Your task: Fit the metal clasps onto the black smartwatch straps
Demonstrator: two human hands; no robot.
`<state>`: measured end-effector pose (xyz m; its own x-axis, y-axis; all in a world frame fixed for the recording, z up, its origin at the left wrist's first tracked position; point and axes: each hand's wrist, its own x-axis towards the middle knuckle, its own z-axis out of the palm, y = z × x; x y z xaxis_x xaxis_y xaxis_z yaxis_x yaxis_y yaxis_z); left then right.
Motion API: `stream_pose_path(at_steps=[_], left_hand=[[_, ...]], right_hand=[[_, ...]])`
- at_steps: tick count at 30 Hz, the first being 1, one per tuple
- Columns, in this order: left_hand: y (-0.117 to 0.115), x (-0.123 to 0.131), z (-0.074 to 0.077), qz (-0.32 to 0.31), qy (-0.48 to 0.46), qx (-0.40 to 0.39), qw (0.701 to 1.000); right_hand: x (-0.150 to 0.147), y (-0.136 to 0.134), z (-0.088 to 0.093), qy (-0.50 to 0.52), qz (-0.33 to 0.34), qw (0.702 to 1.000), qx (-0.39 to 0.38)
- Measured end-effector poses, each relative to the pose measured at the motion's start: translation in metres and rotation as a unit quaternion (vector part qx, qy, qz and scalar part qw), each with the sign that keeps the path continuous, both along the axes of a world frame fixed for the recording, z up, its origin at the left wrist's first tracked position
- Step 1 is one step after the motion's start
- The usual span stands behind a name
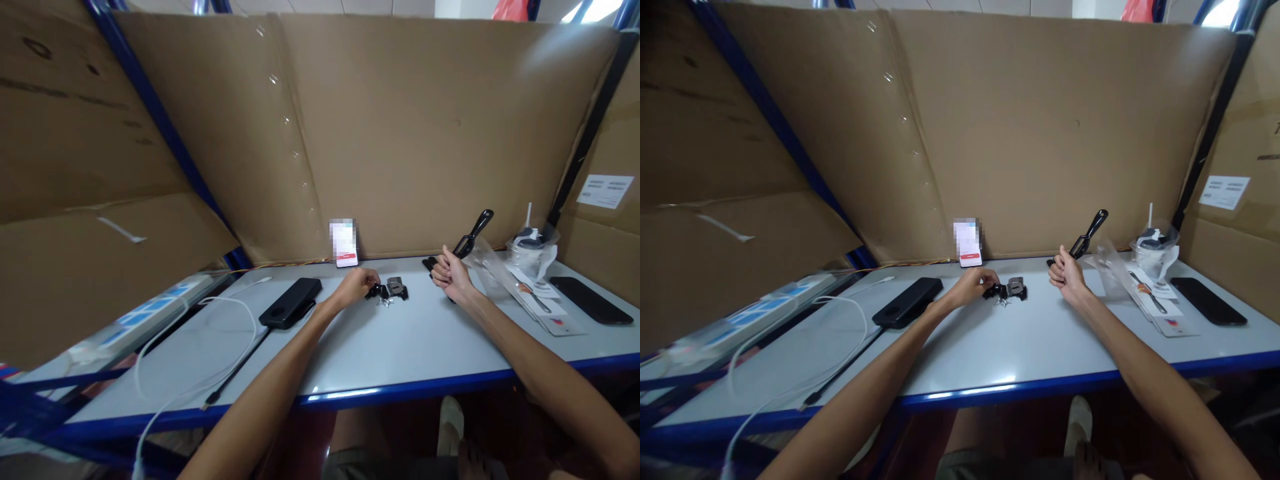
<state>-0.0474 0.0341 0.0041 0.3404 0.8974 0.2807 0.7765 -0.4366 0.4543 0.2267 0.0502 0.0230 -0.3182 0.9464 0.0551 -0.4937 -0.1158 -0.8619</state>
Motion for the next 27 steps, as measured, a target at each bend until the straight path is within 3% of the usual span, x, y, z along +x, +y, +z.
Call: stream_pose_path(at_steps=[9, 15, 22, 27], left_hand=[[0.001, 0.007, -0.009, -0.020, -0.036, 0.008, 0.999], [0.007, -0.002, -0.011, 0.082, -0.084, 0.096, 0.988], [0.003, -0.012, -0.006, 0.150, 0.038, 0.045, 0.987], [-0.002, -0.018, 0.000, 0.147, 0.132, 0.003, 0.980]], right_hand=[[-0.010, -0.007, -0.011, -0.113, 0.026, 0.993, 0.005], [-0.012, -0.007, -0.012, -0.211, -0.065, 0.975, 0.025], [-0.016, -0.007, -0.023, -0.216, -0.044, 0.975, -0.001], [-0.026, -0.017, -0.028, -0.223, -0.028, 0.974, -0.006]])
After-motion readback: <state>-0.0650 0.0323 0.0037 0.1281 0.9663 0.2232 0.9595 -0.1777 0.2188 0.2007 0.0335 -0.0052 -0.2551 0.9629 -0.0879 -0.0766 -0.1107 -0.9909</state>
